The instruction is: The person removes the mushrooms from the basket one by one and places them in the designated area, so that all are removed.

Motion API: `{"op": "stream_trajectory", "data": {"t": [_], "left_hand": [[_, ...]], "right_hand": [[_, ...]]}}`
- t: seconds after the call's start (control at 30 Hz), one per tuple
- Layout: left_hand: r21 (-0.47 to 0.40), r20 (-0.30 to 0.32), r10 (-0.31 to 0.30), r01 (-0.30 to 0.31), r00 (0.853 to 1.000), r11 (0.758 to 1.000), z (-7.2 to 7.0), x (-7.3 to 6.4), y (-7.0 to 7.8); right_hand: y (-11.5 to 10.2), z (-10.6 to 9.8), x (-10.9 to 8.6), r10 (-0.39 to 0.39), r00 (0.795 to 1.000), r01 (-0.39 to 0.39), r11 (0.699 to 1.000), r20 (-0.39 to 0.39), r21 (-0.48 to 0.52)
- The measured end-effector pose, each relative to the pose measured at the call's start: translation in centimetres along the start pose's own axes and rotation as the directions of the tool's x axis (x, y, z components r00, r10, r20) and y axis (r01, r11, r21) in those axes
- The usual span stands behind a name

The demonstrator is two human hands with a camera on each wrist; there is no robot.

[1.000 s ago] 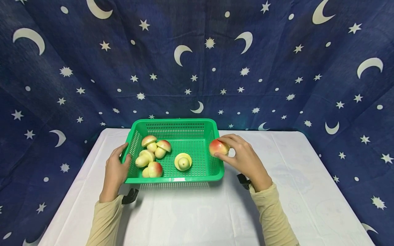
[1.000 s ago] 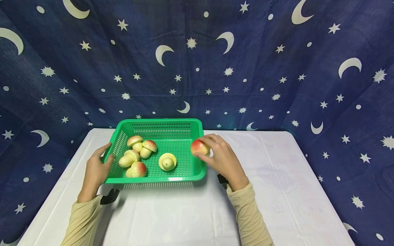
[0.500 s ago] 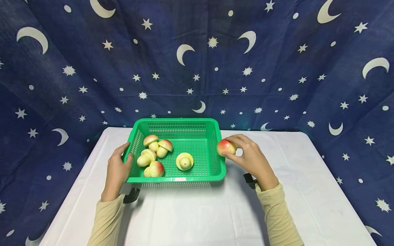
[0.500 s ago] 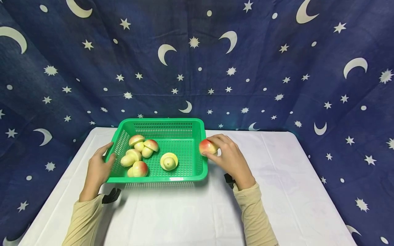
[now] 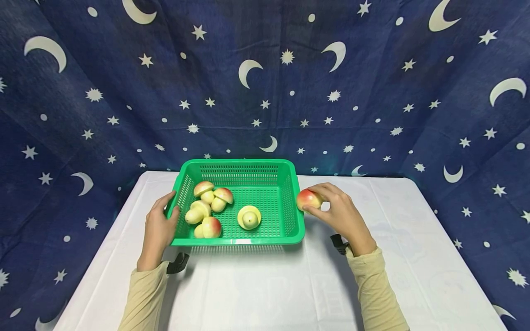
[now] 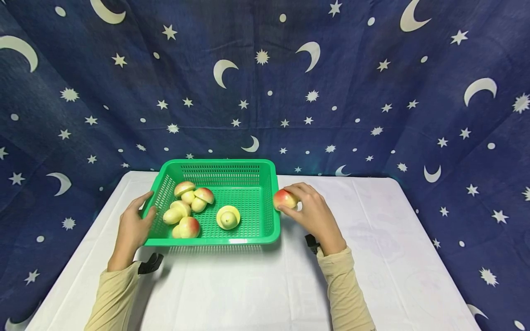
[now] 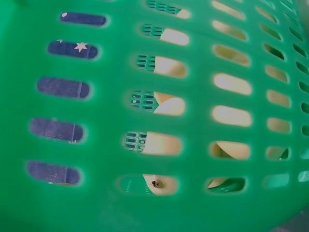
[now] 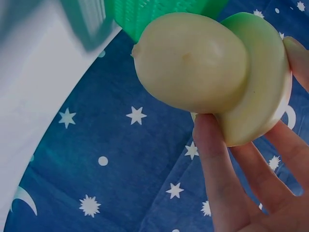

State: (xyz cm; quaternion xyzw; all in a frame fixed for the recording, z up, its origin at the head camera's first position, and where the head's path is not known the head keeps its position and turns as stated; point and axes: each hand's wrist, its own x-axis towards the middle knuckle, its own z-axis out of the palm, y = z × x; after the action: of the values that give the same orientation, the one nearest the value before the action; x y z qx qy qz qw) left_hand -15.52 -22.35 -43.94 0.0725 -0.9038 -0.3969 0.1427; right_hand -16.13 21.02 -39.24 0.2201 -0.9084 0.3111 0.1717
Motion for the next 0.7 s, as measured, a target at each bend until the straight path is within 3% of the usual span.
{"op": "stream_trajectory", "data": {"t": [0.7], "left_hand": [[-0.006, 0.000, 0.011, -0.011, 1.000, 1.000, -0.1, 0.0, 0.1]], "right_hand": [[2.4, 0.3, 0.0, 0.062, 0.998, -0.062, 0.998, -0.018, 0.000]]}}
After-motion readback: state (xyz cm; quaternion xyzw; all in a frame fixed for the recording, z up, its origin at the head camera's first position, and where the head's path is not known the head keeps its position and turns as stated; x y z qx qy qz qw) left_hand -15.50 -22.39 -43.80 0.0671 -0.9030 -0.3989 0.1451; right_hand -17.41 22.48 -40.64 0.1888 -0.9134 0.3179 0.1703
